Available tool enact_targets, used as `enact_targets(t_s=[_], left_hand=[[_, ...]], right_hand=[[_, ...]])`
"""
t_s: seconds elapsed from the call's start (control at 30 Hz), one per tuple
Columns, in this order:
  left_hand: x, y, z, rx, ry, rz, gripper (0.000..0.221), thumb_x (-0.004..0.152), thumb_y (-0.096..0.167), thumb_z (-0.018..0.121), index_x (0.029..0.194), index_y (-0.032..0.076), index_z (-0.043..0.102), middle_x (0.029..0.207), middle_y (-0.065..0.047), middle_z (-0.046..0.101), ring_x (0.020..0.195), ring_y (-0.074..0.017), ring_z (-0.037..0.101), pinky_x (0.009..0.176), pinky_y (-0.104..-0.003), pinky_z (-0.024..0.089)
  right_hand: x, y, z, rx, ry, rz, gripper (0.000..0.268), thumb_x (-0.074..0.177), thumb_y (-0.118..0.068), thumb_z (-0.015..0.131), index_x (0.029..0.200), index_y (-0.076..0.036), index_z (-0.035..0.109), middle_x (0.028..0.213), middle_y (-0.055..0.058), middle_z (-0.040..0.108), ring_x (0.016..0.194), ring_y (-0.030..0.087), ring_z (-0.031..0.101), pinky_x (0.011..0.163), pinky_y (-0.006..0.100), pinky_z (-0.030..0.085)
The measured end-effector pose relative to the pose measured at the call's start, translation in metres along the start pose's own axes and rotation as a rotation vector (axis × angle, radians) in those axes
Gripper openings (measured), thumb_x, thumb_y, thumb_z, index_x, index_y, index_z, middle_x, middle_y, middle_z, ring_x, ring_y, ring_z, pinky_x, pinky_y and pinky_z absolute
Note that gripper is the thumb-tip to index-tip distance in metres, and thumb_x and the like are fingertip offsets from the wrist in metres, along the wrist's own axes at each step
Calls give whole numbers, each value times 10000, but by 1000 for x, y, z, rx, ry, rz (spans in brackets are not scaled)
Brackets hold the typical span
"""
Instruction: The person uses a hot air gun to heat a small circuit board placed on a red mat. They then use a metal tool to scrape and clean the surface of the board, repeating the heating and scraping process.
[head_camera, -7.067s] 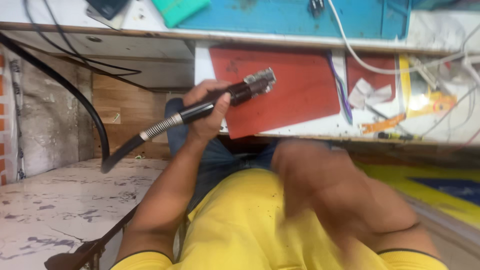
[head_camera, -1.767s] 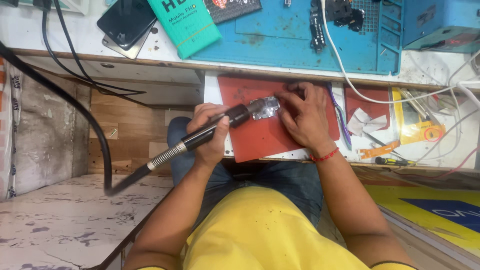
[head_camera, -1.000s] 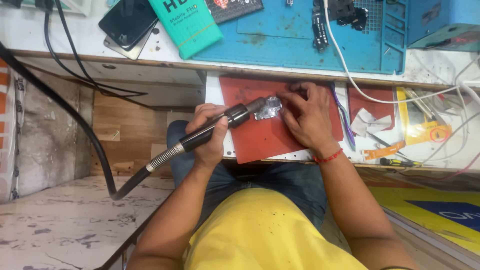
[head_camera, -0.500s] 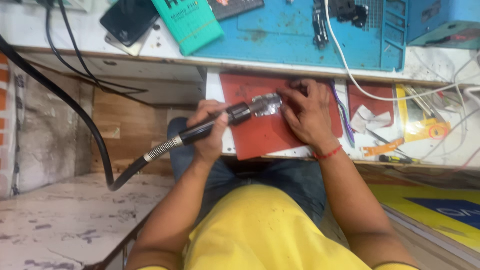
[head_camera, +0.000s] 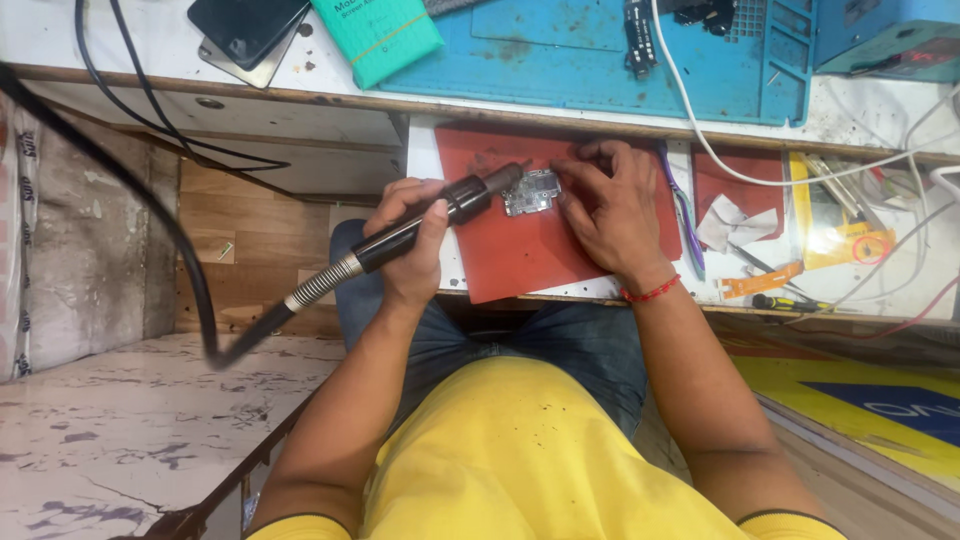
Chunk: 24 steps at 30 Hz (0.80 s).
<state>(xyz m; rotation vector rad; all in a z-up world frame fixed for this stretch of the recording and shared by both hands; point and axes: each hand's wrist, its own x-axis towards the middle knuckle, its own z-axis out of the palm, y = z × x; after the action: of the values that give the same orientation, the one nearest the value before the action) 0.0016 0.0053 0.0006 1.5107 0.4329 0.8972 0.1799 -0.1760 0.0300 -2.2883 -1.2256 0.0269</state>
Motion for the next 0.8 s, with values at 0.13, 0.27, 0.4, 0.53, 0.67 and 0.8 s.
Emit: enact_targets(t_s=[0.13, 0.27, 0.4, 0.53, 0.67, 0.8], left_hand=[[-2, 3, 2, 54, -131, 87, 183, 928, 119, 703, 1071, 4, 708, 1045, -104, 700, 1057, -216, 632, 988, -354, 513], [1, 4, 2, 44, -96, 93, 189, 939, 157, 712, 1072, 23, 707, 1041, -91, 694, 1050, -205, 625, 968, -347, 522], [-3, 3, 2, 75, -105, 83, 181, 940, 171, 732, 1047, 26, 717, 1020, -91, 703, 1010, -201, 642, 942, -346, 525], [-2, 3, 1, 30, -73, 61, 186, 946, 160, 717, 1065, 18, 705, 1067, -96, 691, 1051, -217, 645, 966, -350, 530], [-2, 2, 0, 77, -71, 79, 169, 933, 126, 708, 1058, 12, 706, 1054, -100, 677, 1007, -203, 649, 937, -333, 533], [-5, -1, -3, 51, -187, 149, 144, 953, 91, 720, 1071, 9, 702, 1089, -96, 713, 1021, -202, 648, 970, -321, 518]], right_hand=[[-3, 0, -1, 19, -1, 0, 337, 895, -145, 769, 1230, -176, 747, 1252, 75, 585, 1195, 311, 508, 1047, 457, 399], [0, -1, -1, 7, 7, -6, 325, 898, -144, 770, 1221, -170, 748, 1243, 71, 586, 1181, 307, 508, 1045, 459, 397], [-3, -2, -1, 29, 5, 20, 334, 896, -152, 768, 1228, -166, 739, 1243, 62, 588, 1190, 310, 508, 1050, 457, 397], [-4, -3, -1, 9, 2, -12, 344, 921, -160, 765, 1264, -174, 739, 1278, 76, 582, 1195, 312, 498, 1057, 456, 395], [-1, -2, -3, -29, -14, -41, 366, 925, -147, 758, 1290, -173, 743, 1322, 90, 581, 1216, 329, 482, 1061, 472, 385], [-5, -1, 0, 6, -5, -16, 333, 957, -168, 760, 1288, -180, 736, 1333, 87, 576, 1239, 331, 483, 1076, 465, 397]])
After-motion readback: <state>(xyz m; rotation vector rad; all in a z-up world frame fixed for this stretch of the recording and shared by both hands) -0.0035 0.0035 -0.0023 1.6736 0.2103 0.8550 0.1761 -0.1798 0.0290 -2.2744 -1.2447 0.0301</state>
